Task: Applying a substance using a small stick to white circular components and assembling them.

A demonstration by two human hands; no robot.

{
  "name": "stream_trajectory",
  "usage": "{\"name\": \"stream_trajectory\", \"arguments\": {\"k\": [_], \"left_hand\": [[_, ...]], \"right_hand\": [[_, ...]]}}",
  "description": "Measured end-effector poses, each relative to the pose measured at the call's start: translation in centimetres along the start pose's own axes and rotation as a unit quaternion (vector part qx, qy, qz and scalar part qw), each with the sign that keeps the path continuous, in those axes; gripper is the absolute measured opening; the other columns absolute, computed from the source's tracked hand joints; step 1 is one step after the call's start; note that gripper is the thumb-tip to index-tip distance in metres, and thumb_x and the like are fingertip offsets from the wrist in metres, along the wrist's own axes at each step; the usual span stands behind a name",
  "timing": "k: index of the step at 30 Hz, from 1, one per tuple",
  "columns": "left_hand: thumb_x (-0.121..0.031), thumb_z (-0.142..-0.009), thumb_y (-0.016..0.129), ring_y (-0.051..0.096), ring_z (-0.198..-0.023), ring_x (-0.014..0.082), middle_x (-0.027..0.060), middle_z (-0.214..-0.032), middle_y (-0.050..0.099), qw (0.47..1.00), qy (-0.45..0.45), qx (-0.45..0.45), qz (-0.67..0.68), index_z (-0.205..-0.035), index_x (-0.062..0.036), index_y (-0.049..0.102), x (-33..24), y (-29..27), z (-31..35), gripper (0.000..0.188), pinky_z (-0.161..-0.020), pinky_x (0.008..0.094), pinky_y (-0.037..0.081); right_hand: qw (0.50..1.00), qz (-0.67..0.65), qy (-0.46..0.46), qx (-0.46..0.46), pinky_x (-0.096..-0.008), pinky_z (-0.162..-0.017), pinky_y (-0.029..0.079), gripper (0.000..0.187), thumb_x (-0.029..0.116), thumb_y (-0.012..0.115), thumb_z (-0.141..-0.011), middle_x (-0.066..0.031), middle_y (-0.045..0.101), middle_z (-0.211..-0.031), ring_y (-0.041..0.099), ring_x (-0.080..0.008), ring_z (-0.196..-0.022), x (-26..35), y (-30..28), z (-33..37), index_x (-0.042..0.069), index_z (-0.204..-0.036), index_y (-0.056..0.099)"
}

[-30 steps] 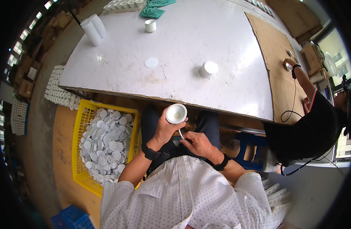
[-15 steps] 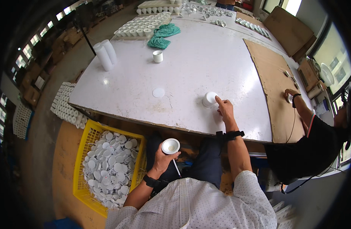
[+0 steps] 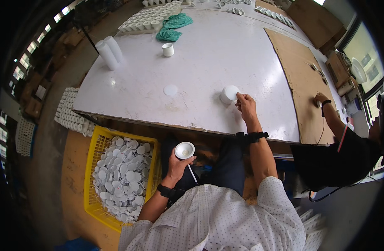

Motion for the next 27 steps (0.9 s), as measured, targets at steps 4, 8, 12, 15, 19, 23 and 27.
{"name": "stream_trajectory", "arguments": {"k": [4,8,12,15,19,23,27], "left_hand": [[0.004,-0.073,0.068,0.063,-0.08,0.0184,0.0104,-0.095,0.059,1.0,-0.007,0.0,0.008,-0.113,0.0008,0.043,0.3,0.0,0.0,0.047,-0.061,0.0257,0.051],[0.006,-0.074,0.065,0.063,-0.083,0.0223,0.0111,-0.1,0.057,1.0,-0.02,-0.005,-0.005,-0.116,-0.0009,0.041,0.8,-0.6,0.4,0.049,-0.059,0.0267,0.051],[0.005,-0.073,0.067,0.064,-0.079,0.019,0.0106,-0.095,0.059,1.0,-0.019,-0.009,0.001,-0.113,0.0006,0.043,0.8,-0.5,0.7,0.047,-0.06,0.0258,0.051],[0.005,-0.073,0.067,0.064,-0.08,0.0195,0.0109,-0.096,0.059,1.0,-0.024,-0.01,0.007,-0.113,0.0003,0.042,1.1,-0.5,0.8,0.048,-0.06,0.0259,0.052],[0.005,-0.073,0.067,0.064,-0.081,0.0198,0.0112,-0.098,0.059,1.0,-0.024,-0.003,0.009,-0.114,0.0,0.042,1.2,-0.4,0.8,0.048,-0.06,0.0261,0.052],[0.006,-0.074,0.066,0.064,-0.082,0.0198,0.0113,-0.098,0.059,1.0,-0.012,-0.002,0.013,-0.115,0.0002,0.041,0.7,-0.4,0.8,0.048,-0.059,0.0259,0.052],[0.005,-0.074,0.066,0.064,-0.081,0.0197,0.0115,-0.098,0.059,1.0,-0.001,0.022,0.004,-0.116,0.0001,0.039,-0.6,0.9,0.4,0.05,-0.058,0.0253,0.052]], "right_hand": [[1.0,-0.011,-0.002,-0.013,-0.023,-0.047,0.04,0.022,0.025,0.064,-0.081,-0.0027,0.055,-0.067,0.052,-0.0101,-0.054,-0.5,-0.8,-0.1,0.005,-0.077,0.054],[0.997,0.053,-0.011,-0.058,-0.0229,-0.048,0.04,0.023,0.025,0.064,-0.081,-0.004,0.057,-0.07,0.054,-0.0107,-0.056,-0.1,-1.4,1.0,0.004,-0.078,0.055],[0.996,0.049,-0.039,-0.064,-0.0232,-0.048,0.041,0.024,0.026,0.064,-0.081,-0.0044,0.058,-0.071,0.055,-0.0107,-0.058,0.0,-1.5,1.3,0.004,-0.081,0.056],[0.998,0.015,-0.036,-0.049,-0.0231,-0.048,0.04,0.024,0.026,0.064,-0.081,-0.0033,0.057,-0.07,0.055,-0.0101,-0.058,0.0,-1.3,1.1,0.004,-0.081,0.056],[0.999,-0.022,-0.021,-0.034,-0.0215,-0.047,0.039,0.022,0.024,0.063,-0.083,-0.0022,0.056,-0.069,0.054,-0.0094,-0.059,0.2,-1.2,1.3,0.004,-0.08,0.055],[0.989,-0.149,0.02,-0.012,-0.0191,-0.045,0.039,0.015,0.016,0.059,-0.086,-0.0036,0.056,-0.073,0.054,-0.0091,-0.059,0.0,-1.6,2.9,0.004,-0.087,0.051],[0.976,-0.21,0.044,0.034,-0.0188,-0.047,0.039,0.014,0.012,0.06,-0.084,-0.0036,0.057,-0.076,0.055,-0.0088,-0.061,-0.1,-0.5,5.8,0.004,-0.092,0.051]]}}
Point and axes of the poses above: each hand's wrist, its own z-axis away from the middle knuckle, its own y-axis out of the palm, x = y × z, the point moved 6 cm from there along -z, towards the middle knuckle
